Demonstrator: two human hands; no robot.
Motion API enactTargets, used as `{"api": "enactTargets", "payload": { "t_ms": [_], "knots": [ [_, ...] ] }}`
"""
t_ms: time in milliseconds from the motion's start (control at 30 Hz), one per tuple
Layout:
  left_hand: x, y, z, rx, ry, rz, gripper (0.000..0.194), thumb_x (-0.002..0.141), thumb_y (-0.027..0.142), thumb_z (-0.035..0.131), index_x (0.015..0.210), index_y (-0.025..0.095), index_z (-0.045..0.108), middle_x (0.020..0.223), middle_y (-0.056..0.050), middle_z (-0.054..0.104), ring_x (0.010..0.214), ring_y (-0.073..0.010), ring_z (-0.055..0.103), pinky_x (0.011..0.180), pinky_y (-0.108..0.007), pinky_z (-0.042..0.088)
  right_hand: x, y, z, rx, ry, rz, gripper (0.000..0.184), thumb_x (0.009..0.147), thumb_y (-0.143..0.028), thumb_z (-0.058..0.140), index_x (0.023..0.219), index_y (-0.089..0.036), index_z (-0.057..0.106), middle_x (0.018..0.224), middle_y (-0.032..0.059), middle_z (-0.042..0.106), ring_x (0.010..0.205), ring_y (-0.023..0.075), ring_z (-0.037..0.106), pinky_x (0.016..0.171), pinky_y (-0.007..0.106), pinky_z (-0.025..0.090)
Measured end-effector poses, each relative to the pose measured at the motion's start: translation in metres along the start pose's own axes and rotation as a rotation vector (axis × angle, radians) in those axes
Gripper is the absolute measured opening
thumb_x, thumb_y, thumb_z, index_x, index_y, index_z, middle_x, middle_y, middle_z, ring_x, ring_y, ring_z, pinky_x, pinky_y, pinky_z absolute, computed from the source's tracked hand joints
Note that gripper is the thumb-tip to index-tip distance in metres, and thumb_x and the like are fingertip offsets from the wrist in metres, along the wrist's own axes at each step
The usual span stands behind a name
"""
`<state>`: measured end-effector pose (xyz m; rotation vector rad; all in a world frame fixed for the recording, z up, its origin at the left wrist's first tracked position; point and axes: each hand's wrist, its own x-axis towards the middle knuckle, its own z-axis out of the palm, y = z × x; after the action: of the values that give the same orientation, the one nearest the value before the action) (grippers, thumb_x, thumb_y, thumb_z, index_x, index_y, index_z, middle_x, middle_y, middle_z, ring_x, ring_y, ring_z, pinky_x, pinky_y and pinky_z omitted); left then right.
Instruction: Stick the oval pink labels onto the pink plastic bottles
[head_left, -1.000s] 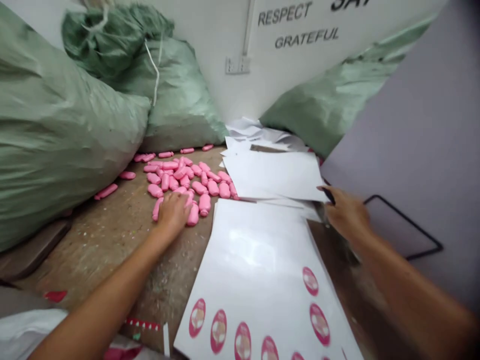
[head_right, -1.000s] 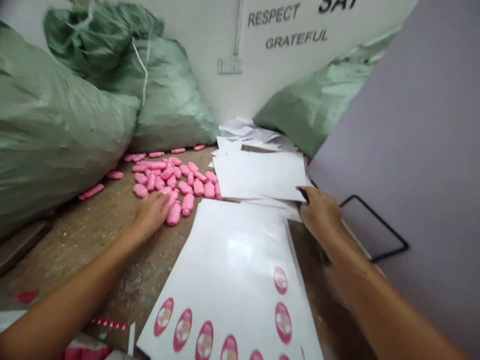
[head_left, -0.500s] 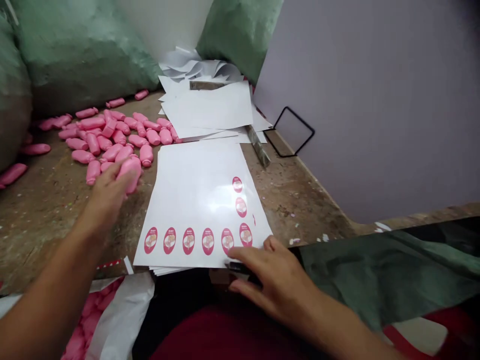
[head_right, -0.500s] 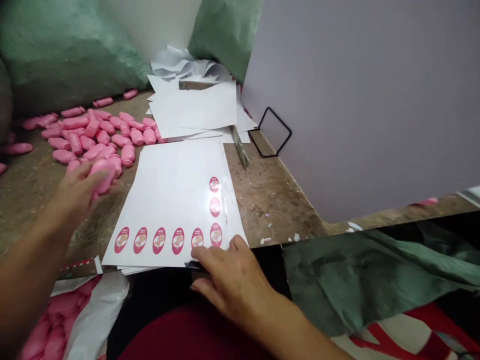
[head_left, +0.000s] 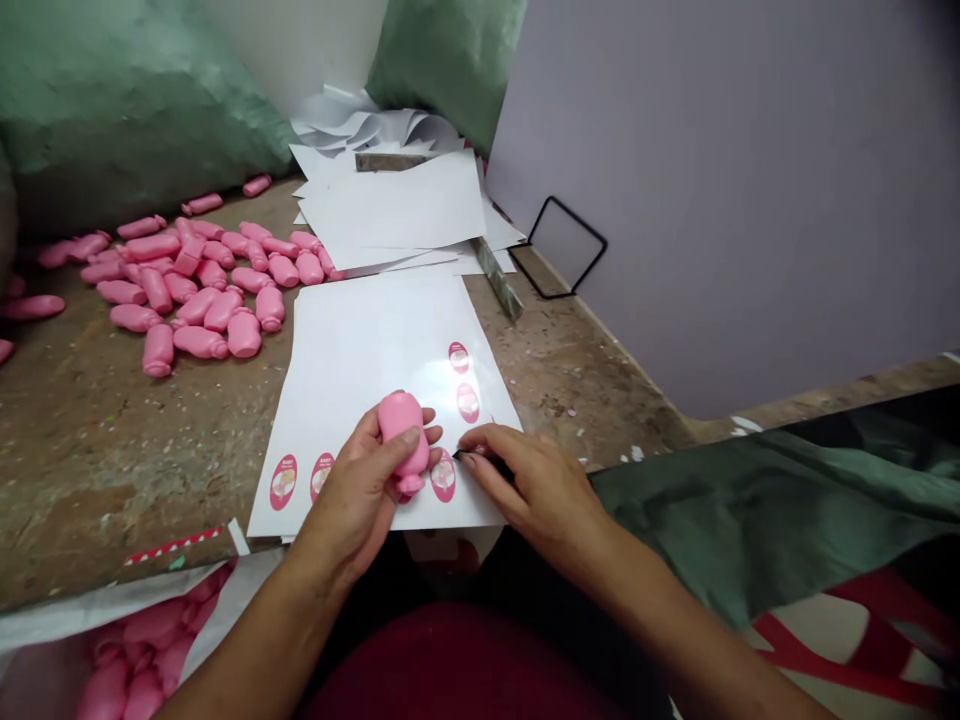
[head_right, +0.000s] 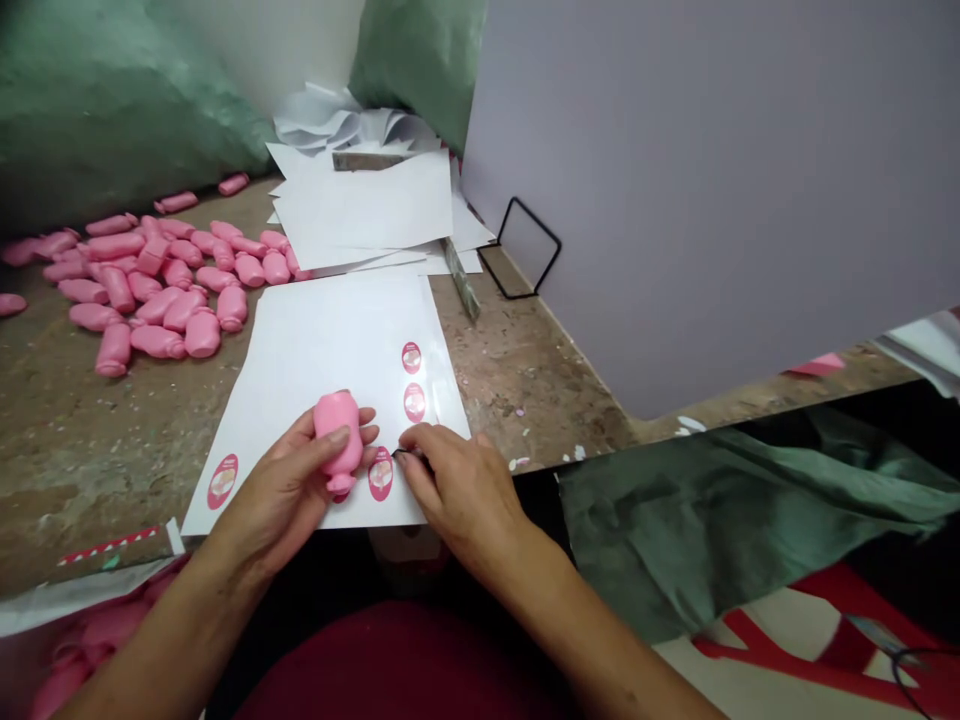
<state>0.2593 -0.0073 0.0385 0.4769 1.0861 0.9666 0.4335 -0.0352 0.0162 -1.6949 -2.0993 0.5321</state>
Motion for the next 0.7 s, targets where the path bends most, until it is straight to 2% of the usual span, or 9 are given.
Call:
{"api": "enactTargets", "payload": {
  "t_ms": [100, 267, 333, 433, 533, 633, 700],
  "knots": [
    [0.003, -0.003, -0.004, -0.023, -0.018, 0.001, 0.031, 0.084, 0.017, 0.070, 0.114, 0.017, 0.063, 0.114, -0.011, 0.069, 0.090, -0.0167, 0.070, 0.058, -0.017, 0.052, 0.001, 0.000, 0.005, -0.047, 0.067, -0.025, 0.012, 0.094, -0.020, 0.051, 0.091, -0.021, 0.063, 0.081, 0.0012, 0.074, 0.068, 0.0182, 0.063, 0.065, 0.031, 0.035],
    [0.005, -0.004, -0.006, -0.046, -0.017, 0.004, 0.035, 0.085, 0.023, 0.070, 0.118, 0.020, 0.062, 0.109, -0.010, 0.071, 0.087, -0.0176, 0.070, 0.053, -0.016, 0.047, 0.003, -0.001, 0.007, -0.093, 0.089, -0.064, 0.015, 0.095, -0.021, 0.050, 0.087, -0.020, 0.062, 0.076, 0.0011, 0.073, 0.062, 0.0173, 0.061, 0.062, 0.031, 0.031],
    [0.003, -0.003, -0.005, -0.041, -0.028, 0.045, 0.034, 0.084, 0.025, 0.071, 0.117, 0.021, 0.064, 0.110, -0.009, 0.072, 0.097, -0.0177, 0.069, 0.063, -0.017, 0.051, 0.003, -0.001, 0.005, -0.062, 0.112, -0.058, 0.016, 0.096, -0.022, 0.049, 0.088, -0.021, 0.063, 0.078, 0.0016, 0.073, 0.063, 0.0177, 0.062, 0.063, 0.031, 0.033],
    [0.000, 0.002, -0.004, 0.001, -0.080, 0.189, 0.034, 0.080, 0.024, 0.077, 0.112, 0.025, 0.067, 0.116, -0.004, 0.072, 0.108, -0.0149, 0.065, 0.082, -0.018, 0.052, 0.002, -0.001, -0.002, 0.047, 0.196, 0.002, 0.016, 0.095, -0.025, 0.049, 0.096, -0.022, 0.065, 0.086, 0.0033, 0.075, 0.068, 0.0187, 0.064, 0.065, 0.031, 0.039],
    [0.000, 0.010, -0.004, 0.011, -0.092, 0.261, 0.037, 0.076, 0.022, 0.079, 0.111, 0.027, 0.066, 0.113, -0.003, 0.073, 0.098, -0.0134, 0.067, 0.080, -0.019, 0.052, 0.001, -0.001, -0.008, 0.171, 0.222, 0.080, 0.016, 0.094, -0.027, 0.051, 0.098, -0.023, 0.066, 0.087, 0.0028, 0.075, 0.071, 0.0187, 0.066, 0.065, 0.029, 0.042],
    [0.001, 0.016, -0.008, -0.037, -0.074, 0.168, 0.037, 0.077, 0.023, 0.078, 0.110, 0.023, 0.062, 0.107, -0.005, 0.073, 0.081, -0.0134, 0.068, 0.072, -0.023, 0.055, 0.000, -0.004, -0.007, 0.239, 0.147, 0.088, 0.014, 0.094, -0.026, 0.051, 0.094, -0.023, 0.065, 0.084, 0.0015, 0.073, 0.070, 0.0180, 0.066, 0.064, 0.028, 0.043],
    [0.002, 0.017, -0.011, -0.085, -0.038, 0.096, 0.043, 0.073, 0.021, 0.080, 0.111, 0.023, 0.059, 0.104, -0.005, 0.072, 0.077, -0.0150, 0.070, 0.069, -0.027, 0.057, -0.004, -0.008, -0.005, 0.238, 0.090, 0.055, 0.014, 0.094, -0.024, 0.051, 0.093, -0.023, 0.065, 0.083, 0.0011, 0.073, 0.070, 0.0171, 0.066, 0.063, 0.028, 0.043]
  ]
}}
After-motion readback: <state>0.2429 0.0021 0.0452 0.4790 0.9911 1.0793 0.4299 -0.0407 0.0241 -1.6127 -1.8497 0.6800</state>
